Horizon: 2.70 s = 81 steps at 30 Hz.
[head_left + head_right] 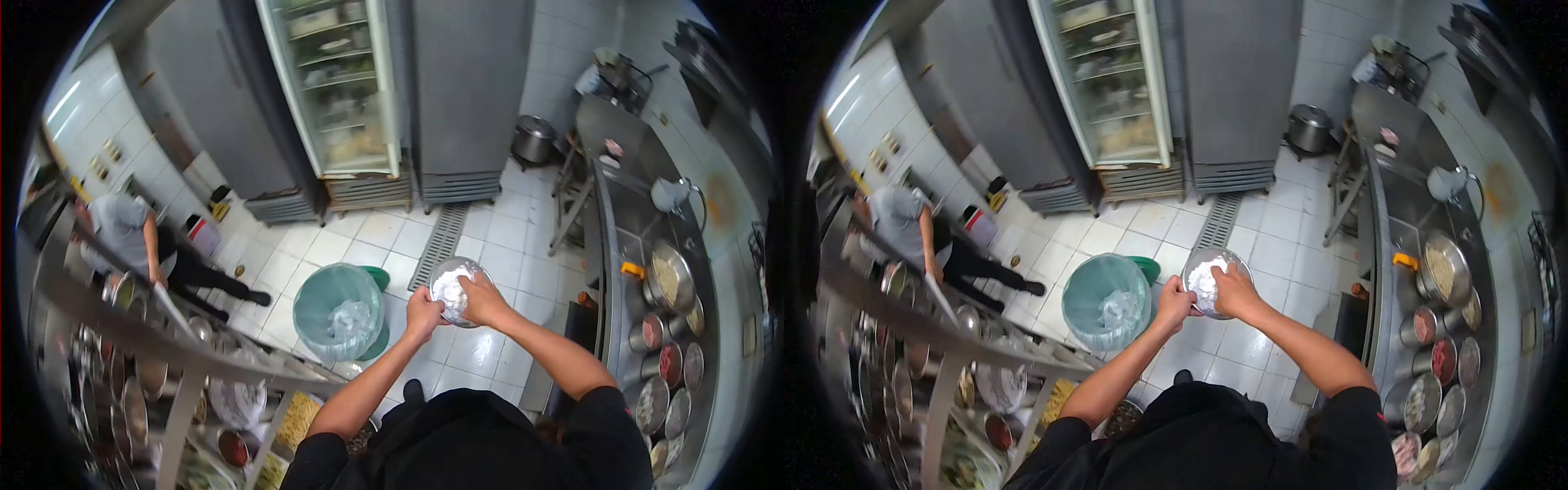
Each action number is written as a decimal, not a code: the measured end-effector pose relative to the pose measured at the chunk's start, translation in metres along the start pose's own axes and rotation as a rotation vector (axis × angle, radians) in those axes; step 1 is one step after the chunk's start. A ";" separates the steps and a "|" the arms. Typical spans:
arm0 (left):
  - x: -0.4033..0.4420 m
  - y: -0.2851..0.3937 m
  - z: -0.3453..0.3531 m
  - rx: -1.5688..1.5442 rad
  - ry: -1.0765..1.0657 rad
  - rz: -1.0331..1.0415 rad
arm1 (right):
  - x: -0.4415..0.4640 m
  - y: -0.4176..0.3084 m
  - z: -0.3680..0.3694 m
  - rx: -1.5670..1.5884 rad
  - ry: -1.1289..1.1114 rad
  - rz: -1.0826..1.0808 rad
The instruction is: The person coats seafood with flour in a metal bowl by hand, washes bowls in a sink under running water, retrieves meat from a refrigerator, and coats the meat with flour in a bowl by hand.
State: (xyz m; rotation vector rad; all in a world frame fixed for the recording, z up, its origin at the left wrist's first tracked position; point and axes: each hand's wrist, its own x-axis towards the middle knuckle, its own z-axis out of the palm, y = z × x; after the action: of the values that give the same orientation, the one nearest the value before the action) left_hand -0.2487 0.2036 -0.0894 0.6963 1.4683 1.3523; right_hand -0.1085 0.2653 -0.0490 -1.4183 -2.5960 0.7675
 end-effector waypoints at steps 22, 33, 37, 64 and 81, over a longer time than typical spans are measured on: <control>0.179 0.040 0.298 -0.061 -0.544 -0.169 | 0.058 0.275 -0.159 0.177 0.536 0.196; 0.346 0.050 0.398 -0.113 -0.479 -0.153 | 0.235 0.386 -0.198 0.189 0.412 0.508; 0.432 0.056 0.421 -0.096 -0.456 -0.174 | 0.316 0.430 -0.214 0.174 0.382 0.503; 0.713 0.106 0.772 0.503 -0.686 0.271 | 0.471 0.889 -0.316 -0.138 0.557 0.880; 0.710 0.474 0.554 0.493 0.828 1.157 | 0.432 0.976 -0.356 -0.013 0.748 0.974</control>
State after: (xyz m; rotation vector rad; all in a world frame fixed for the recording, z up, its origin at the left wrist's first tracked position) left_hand -0.0880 1.1581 0.2262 1.5797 2.2160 2.3524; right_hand 0.5028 1.1857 -0.2625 -2.3714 -1.2983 0.1577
